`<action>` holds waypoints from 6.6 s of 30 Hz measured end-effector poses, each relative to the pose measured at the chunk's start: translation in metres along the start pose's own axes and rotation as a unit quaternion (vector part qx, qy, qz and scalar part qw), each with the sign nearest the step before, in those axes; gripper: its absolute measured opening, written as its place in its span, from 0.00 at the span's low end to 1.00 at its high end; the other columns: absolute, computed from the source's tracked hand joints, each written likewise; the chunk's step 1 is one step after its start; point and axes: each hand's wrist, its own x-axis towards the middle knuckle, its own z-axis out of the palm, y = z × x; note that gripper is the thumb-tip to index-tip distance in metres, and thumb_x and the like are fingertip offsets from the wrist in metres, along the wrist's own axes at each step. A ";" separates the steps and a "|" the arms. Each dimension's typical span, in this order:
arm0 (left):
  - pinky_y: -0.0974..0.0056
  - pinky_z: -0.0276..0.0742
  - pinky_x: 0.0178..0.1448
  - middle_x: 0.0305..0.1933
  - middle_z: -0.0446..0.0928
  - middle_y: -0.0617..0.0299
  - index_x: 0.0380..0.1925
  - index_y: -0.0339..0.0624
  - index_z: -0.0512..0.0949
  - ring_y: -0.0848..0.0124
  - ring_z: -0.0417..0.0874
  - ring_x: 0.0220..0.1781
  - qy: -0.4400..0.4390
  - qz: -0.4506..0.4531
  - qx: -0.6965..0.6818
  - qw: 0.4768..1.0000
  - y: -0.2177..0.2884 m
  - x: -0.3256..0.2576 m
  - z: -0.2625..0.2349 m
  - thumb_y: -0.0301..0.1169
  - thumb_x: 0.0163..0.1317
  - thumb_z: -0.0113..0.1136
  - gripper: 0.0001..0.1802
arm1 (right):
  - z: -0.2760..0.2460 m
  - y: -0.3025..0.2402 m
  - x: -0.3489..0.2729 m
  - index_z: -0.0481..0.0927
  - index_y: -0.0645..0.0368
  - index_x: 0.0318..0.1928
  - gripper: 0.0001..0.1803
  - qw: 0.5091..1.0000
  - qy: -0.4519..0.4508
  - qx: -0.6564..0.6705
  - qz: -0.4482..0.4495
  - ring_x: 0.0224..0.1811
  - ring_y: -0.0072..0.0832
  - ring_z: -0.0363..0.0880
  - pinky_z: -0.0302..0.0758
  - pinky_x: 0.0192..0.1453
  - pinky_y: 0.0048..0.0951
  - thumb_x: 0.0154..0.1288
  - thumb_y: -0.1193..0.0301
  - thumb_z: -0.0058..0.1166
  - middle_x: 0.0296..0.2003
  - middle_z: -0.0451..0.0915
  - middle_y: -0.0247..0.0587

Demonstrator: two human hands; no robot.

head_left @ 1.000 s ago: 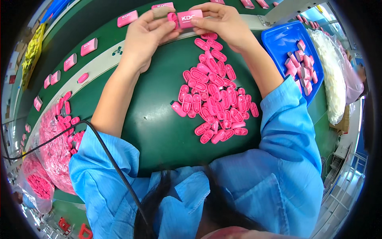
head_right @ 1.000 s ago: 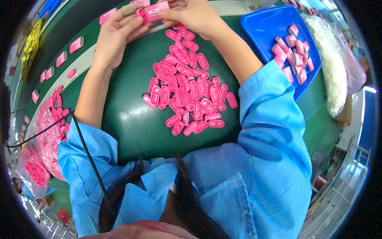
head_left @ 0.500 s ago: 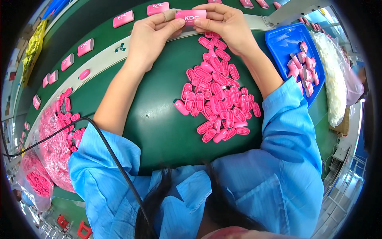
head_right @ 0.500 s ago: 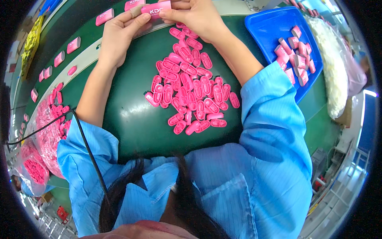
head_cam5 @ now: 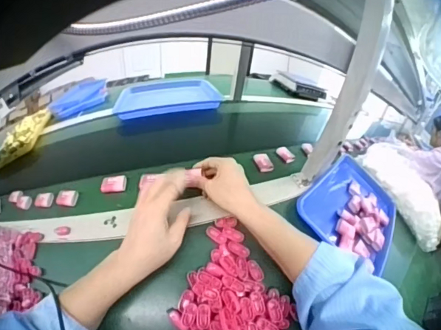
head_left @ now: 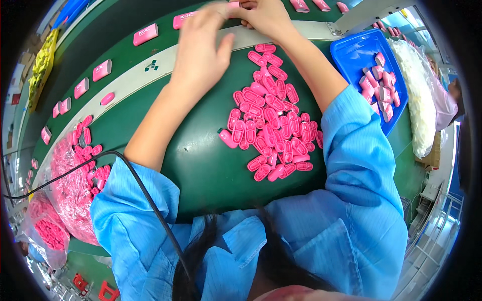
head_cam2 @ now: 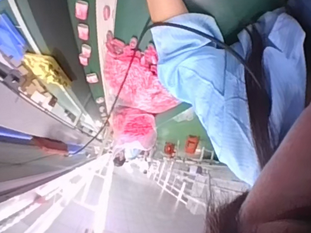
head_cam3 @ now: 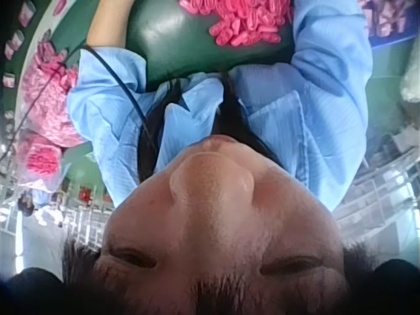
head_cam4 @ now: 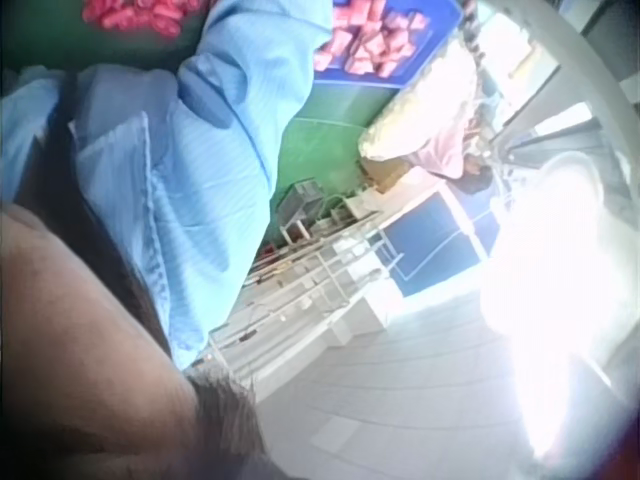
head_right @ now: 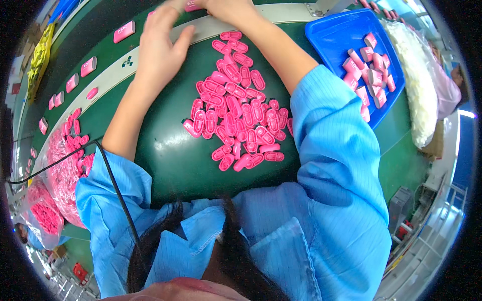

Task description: The person sits at a green workbench and repeatedly picks up pink plastic capsule halves from a pile. They insert a small white component into the halves and snap them together to form a complete capsule. The finished capsules are placed onto a white conveyor belt that moves them away from the workstation.

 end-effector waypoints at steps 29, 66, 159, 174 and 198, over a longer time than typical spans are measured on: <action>0.69 0.84 0.50 0.45 0.83 0.50 0.56 0.32 0.72 0.68 0.86 0.45 -0.128 -0.445 -0.365 0.807 0.005 0.001 -0.032 0.25 0.68 0.59 0.18 | -0.017 -0.007 -0.056 0.77 0.66 0.55 0.19 0.954 -0.098 0.268 0.096 0.42 0.24 0.84 0.81 0.49 0.23 0.67 0.70 0.61 0.43 0.84 0.42; 0.58 0.77 0.57 0.42 0.83 0.55 0.42 0.40 0.85 0.57 0.81 0.45 -0.283 -0.108 -0.016 0.953 0.006 -0.001 -0.006 0.32 0.54 0.67 0.15 | -0.039 0.026 0.022 0.80 0.66 0.42 0.15 0.930 -0.009 -0.355 -0.096 0.44 0.49 0.82 0.78 0.52 0.44 0.61 0.67 0.60 0.34 0.82 0.52; 0.56 0.80 0.44 0.36 0.81 0.35 0.57 0.24 0.71 0.47 0.86 0.40 -0.154 -0.231 -0.025 0.960 0.044 -0.001 -0.012 0.22 0.63 0.55 0.23 | -0.020 -0.024 -0.069 0.76 0.69 0.53 0.16 0.963 0.008 0.269 -0.021 0.48 0.25 0.83 0.79 0.54 0.24 0.65 0.83 0.57 0.47 0.84 0.45; 0.55 0.77 0.53 0.42 0.81 0.54 0.39 0.41 0.84 0.55 0.81 0.46 -0.462 0.015 -0.004 0.887 0.051 0.015 0.006 0.32 0.58 0.63 0.11 | -0.044 0.070 0.049 0.84 0.61 0.39 0.10 0.901 0.109 -0.382 -0.175 0.42 0.53 0.78 0.75 0.51 0.48 0.63 0.69 0.55 0.39 0.81 0.56; 0.71 0.82 0.50 0.42 0.84 0.58 0.52 0.29 0.80 0.74 0.84 0.43 -0.170 -0.428 -0.396 0.794 -0.009 -0.002 0.005 0.27 0.61 0.68 0.20 | -0.037 0.009 -0.061 0.75 0.66 0.54 0.16 0.917 -0.101 0.376 0.090 0.47 0.27 0.82 0.80 0.54 0.28 0.67 0.78 0.58 0.46 0.83 0.43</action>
